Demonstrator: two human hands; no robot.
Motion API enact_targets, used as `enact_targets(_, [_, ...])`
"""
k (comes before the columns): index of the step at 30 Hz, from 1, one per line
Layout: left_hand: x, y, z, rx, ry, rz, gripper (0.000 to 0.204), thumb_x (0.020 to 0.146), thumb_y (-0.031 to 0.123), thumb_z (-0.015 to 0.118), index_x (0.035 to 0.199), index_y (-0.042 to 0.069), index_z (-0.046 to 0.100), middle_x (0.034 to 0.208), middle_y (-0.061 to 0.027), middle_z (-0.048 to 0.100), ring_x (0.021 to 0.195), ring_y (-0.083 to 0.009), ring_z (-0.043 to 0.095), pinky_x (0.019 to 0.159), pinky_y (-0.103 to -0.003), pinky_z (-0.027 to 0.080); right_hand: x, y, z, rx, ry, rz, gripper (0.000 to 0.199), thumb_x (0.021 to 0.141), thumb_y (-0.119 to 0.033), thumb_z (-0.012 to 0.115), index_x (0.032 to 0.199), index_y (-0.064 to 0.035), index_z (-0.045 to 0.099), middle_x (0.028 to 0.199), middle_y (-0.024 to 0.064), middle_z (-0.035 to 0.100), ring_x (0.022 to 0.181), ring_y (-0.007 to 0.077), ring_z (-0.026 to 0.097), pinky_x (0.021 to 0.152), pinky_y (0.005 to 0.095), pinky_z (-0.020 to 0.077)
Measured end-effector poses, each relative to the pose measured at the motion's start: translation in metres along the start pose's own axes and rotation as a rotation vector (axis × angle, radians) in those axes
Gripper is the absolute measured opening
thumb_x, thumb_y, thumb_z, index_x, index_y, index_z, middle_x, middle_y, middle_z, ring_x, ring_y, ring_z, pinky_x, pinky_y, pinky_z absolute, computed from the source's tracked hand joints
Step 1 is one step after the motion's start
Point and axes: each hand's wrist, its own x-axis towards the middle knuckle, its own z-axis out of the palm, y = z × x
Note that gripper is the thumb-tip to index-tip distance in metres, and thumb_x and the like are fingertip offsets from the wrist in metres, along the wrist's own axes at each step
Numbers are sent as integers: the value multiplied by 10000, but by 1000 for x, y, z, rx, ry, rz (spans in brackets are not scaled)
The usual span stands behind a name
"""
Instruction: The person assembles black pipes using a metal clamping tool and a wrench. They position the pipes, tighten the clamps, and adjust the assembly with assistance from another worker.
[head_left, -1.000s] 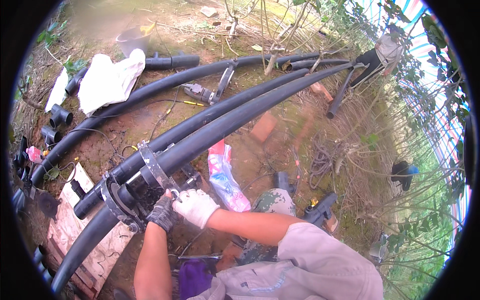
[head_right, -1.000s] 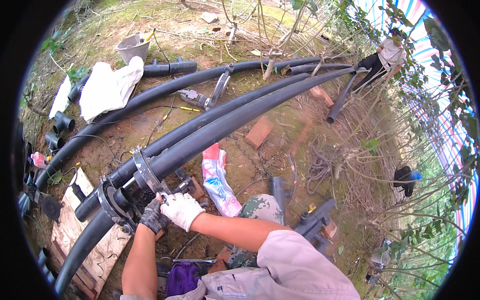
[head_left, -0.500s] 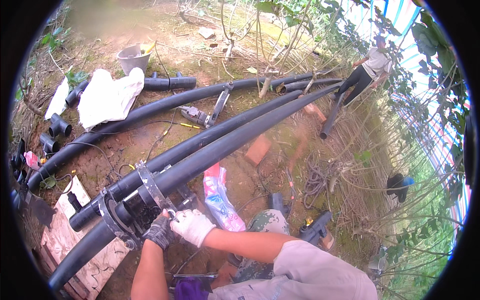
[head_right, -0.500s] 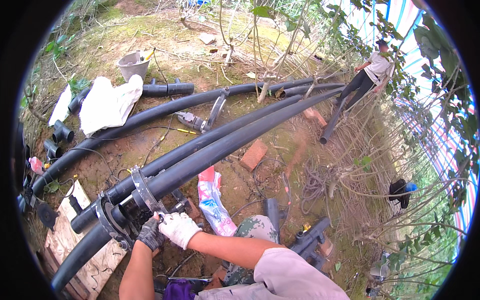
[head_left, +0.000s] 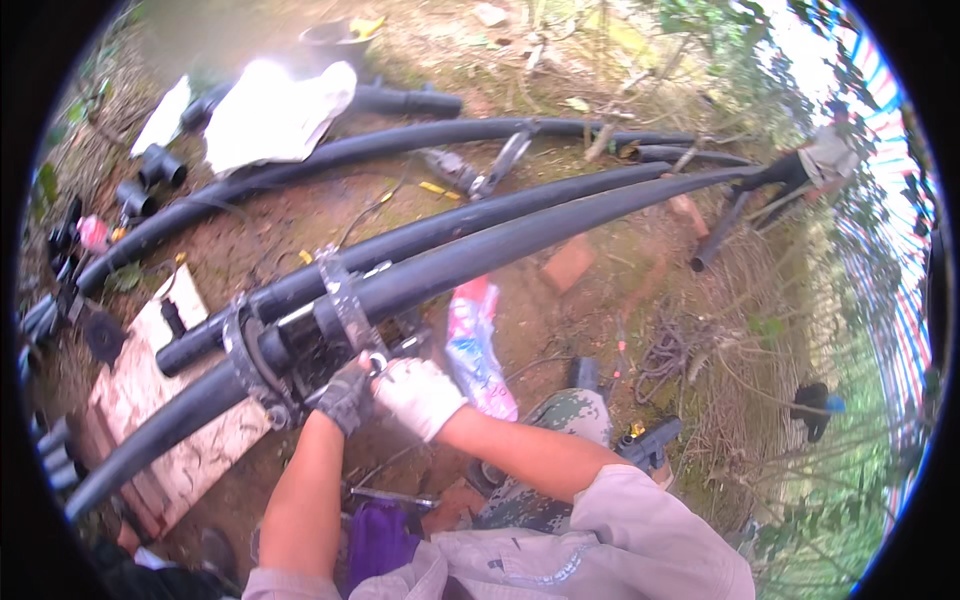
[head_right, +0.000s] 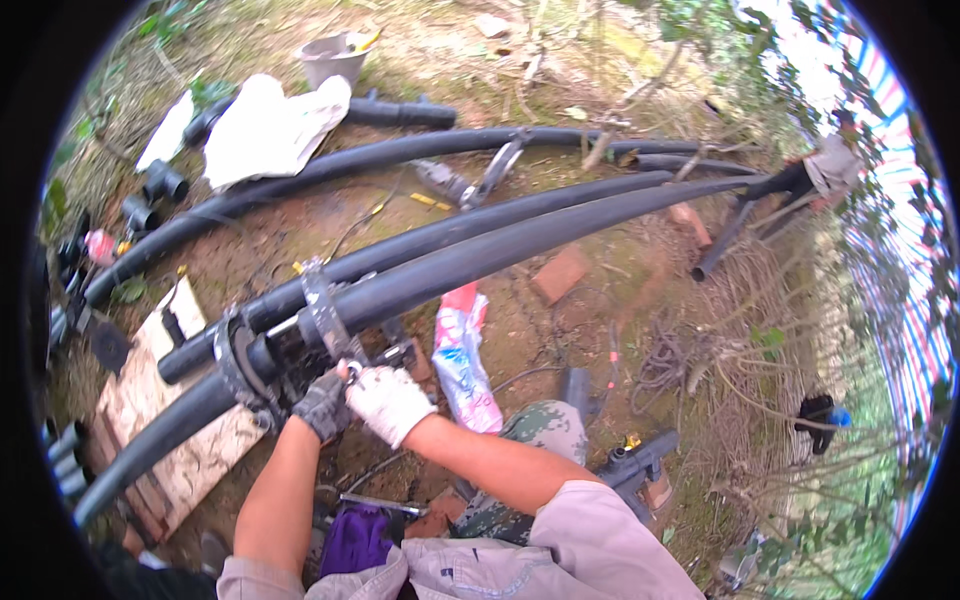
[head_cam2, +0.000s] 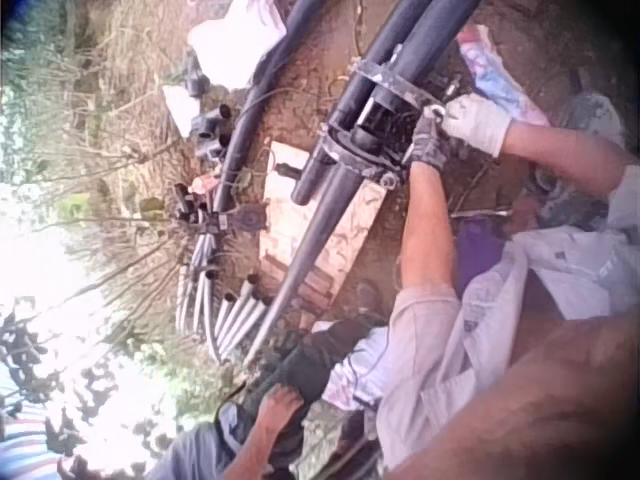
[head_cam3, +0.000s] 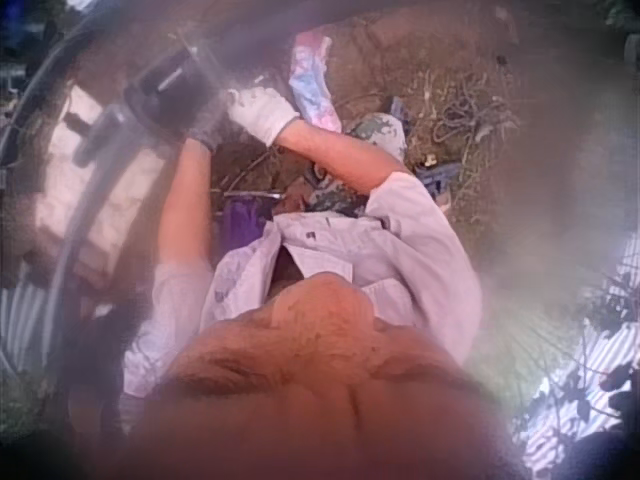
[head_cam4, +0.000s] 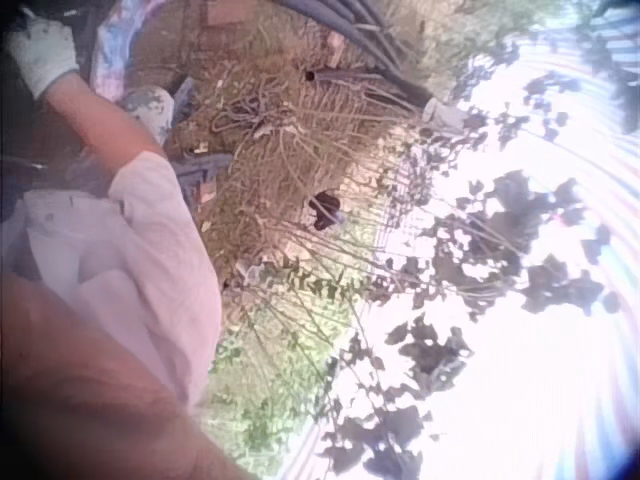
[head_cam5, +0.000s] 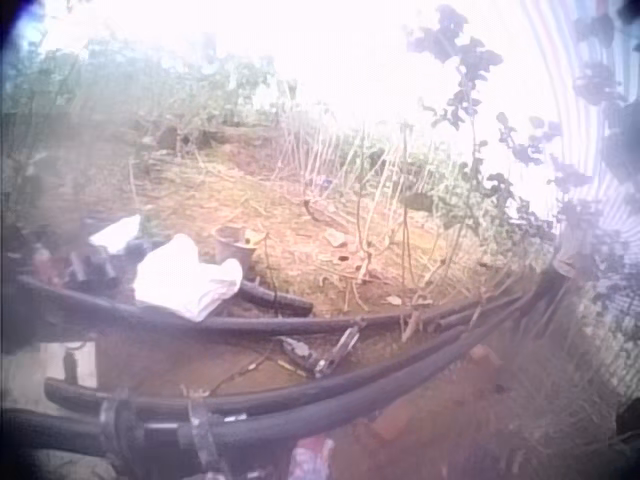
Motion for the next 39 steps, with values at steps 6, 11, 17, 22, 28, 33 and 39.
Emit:
enact_targets(6, [4,9,-3,-47,177,-108,302,1020,427,615,1179,182,538,1002,-44,667,880,-224,666,730,-452,590,-6,4,27,-39,-133,173,301,852,-305,719,1029,-87,612,908,133,641,815,339,682,674,462,560])
enact_targets(11, [-4,10,-2,-23,147,-78,336,1017,442,610,1224,184,557,1053,-81,694,924,-228,676,710,-418,604,2,-1,20,-12,-134,241,354,833,-326,777,977,-46,613,872,190,640,806,387,655,715,470,536])
enact_targets(17, [-7,8,7,7,161,-79,364,1031,463,559,1191,136,562,961,-65,581,809,-187,586,667,-401,553,-5,5,12,-80,-67,-23,251,855,-176,714,1080,-100,632,907,150,649,830,354,662,716,450,537])
enact_targets(22, [-13,14,9,37,151,-80,401,1016,468,596,1261,153,558,1045,-81,674,919,-204,650,746,-382,555,0,-15,1,96,-93,267,325,847,-188,757,1133,-98,632,957,162,680,824,375,676,732,478,541])
enact_targets(28, [-9,11,6,40,123,-56,435,996,495,627,1277,169,561,1114,-68,697,1008,-205,670,823,-376,559,-2,-3,17,-63,-44,17,314,822,-179,780,1103,-101,663,905,141,661,794,349,667,677,434,539])
enact_targets(33, [-5,11,3,69,135,-94,441,983,507,641,1258,167,578,1130,-74,690,1006,-194,662,859,-392,552,-7,1,15,-26,-44,-73,357,829,-69,720,1173,-140,653,968,141,640,866,354,660,699,453,535])
enact_targets(39, [-11,12,6,-64,109,-143,374,986,494,643,1184,180,596,1087,-53,680,964,-184,655,815,-377,568,-3,-6,14,202,-49,206,363,840,-151,758,1172,-73,634,985,163,660,892,373,655,753,454,536])
